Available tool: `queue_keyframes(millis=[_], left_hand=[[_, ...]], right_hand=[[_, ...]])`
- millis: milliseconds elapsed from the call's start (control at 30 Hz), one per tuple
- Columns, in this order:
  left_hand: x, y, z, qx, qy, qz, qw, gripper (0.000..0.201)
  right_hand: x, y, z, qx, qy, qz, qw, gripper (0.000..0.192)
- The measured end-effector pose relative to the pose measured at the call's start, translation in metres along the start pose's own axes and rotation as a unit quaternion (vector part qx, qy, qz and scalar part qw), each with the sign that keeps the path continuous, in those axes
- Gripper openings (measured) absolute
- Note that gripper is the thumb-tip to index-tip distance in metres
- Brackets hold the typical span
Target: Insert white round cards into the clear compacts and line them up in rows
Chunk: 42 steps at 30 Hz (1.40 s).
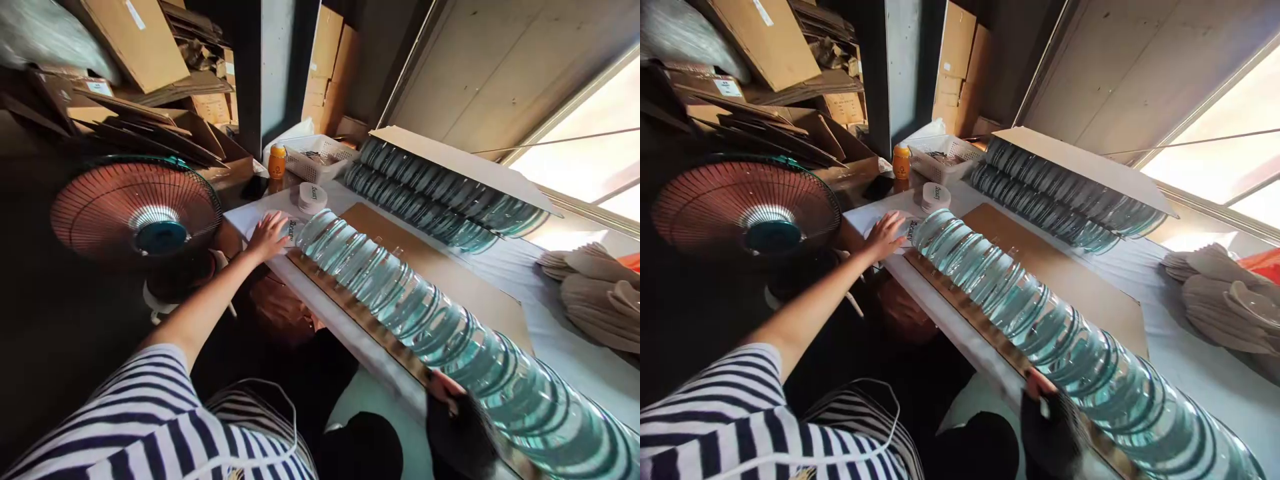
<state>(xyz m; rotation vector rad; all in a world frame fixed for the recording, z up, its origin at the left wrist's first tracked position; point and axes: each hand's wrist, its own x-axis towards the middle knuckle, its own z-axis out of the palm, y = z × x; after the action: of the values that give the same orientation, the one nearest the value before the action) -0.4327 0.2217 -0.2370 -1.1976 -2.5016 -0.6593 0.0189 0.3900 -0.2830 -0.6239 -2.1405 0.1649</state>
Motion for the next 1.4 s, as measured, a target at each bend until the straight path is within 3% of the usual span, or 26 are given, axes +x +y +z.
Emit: queue_keyframes(millis=[100,167,233,367,467,533,567,633,700,733,867,933,967,1067,1167,1233,1300,1333,1400], left_hand=[[-0.006,-0.034,0.007,0.014,-0.06,0.011,0.998,0.05],[-0.019,-0.041,0.004,0.01,-0.062,0.024,0.998,0.047],[-0.036,-0.045,-0.001,0.001,-0.054,0.024,0.998,0.046],[-0.069,-0.055,-0.008,-0.061,-0.02,0.012,0.998,0.038],[-0.081,-0.069,-0.002,-0.172,0.075,-0.072,0.98,0.048],[-0.08,-0.078,0.005,-0.306,0.126,-0.188,0.925,0.055],[-0.077,-0.082,0.008,-0.39,0.121,-0.25,0.878,0.053],[-0.071,-0.085,0.011,-0.552,0.054,-0.348,0.755,0.042],[-0.064,-0.083,0.008,-0.639,-0.022,-0.397,0.659,0.031],[-0.061,-0.081,0.005,-0.655,-0.049,-0.404,0.637,0.026],[-0.062,-0.072,-0.01,-0.673,-0.172,-0.372,0.615,0.025],[-0.068,-0.073,-0.013,-0.697,-0.237,-0.35,0.579,0.039],[-0.072,-0.075,-0.012,-0.713,-0.241,-0.343,0.562,0.048],[-0.081,-0.081,-0.006,-0.752,-0.165,-0.347,0.535,0.06],[-0.087,-0.078,-0.002,-0.729,-0.078,-0.382,0.562,0.057],[-0.091,-0.07,-0.004,-0.716,-0.005,-0.389,0.58,0.058],[-0.093,-0.056,-0.007,-0.727,0.073,-0.366,0.577,0.063],[-0.093,-0.046,-0.009,-0.737,0.097,-0.347,0.572,0.067],[-0.091,-0.024,-0.008,-0.759,0.112,-0.303,0.565,0.076]], right_hand=[[0.05,-0.061,0.053,0.07,-0.067,-0.111,0.989,0.016],[0.075,-0.1,0.089,0.121,-0.118,-0.17,0.971,0.017],[0.09,-0.131,0.123,0.148,-0.165,-0.187,0.957,0.019],[0.102,-0.168,0.18,0.183,-0.242,-0.185,0.935,0.029],[0.108,-0.182,0.212,0.179,-0.245,-0.194,0.933,0.05],[0.114,-0.189,0.229,0.141,-0.258,-0.203,0.934,0.066],[0.119,-0.193,0.236,0.111,-0.272,-0.207,0.933,0.073],[0.128,-0.201,0.247,0.048,-0.306,-0.22,0.925,0.078],[0.137,-0.209,0.253,0.003,-0.322,-0.212,0.923,0.073],[0.141,-0.212,0.255,-0.011,-0.323,-0.203,0.924,0.068],[0.154,-0.219,0.256,-0.026,-0.313,-0.217,0.924,0.056],[0.153,-0.217,0.257,-0.015,-0.301,-0.258,0.918,0.054],[0.15,-0.215,0.258,-0.008,-0.293,-0.28,0.914,0.053],[0.13,-0.211,0.257,0.021,-0.254,-0.332,0.908,0.042],[0.104,-0.207,0.243,0.091,-0.212,-0.352,0.907,0.039],[0.091,-0.203,0.228,0.177,-0.201,-0.331,0.905,0.06],[0.086,-0.202,0.212,0.282,-0.181,-0.241,0.911,0.089],[0.087,-0.203,0.205,0.329,-0.165,-0.17,0.914,0.095],[0.096,-0.205,0.192,0.391,-0.15,-0.027,0.908,0.08]])
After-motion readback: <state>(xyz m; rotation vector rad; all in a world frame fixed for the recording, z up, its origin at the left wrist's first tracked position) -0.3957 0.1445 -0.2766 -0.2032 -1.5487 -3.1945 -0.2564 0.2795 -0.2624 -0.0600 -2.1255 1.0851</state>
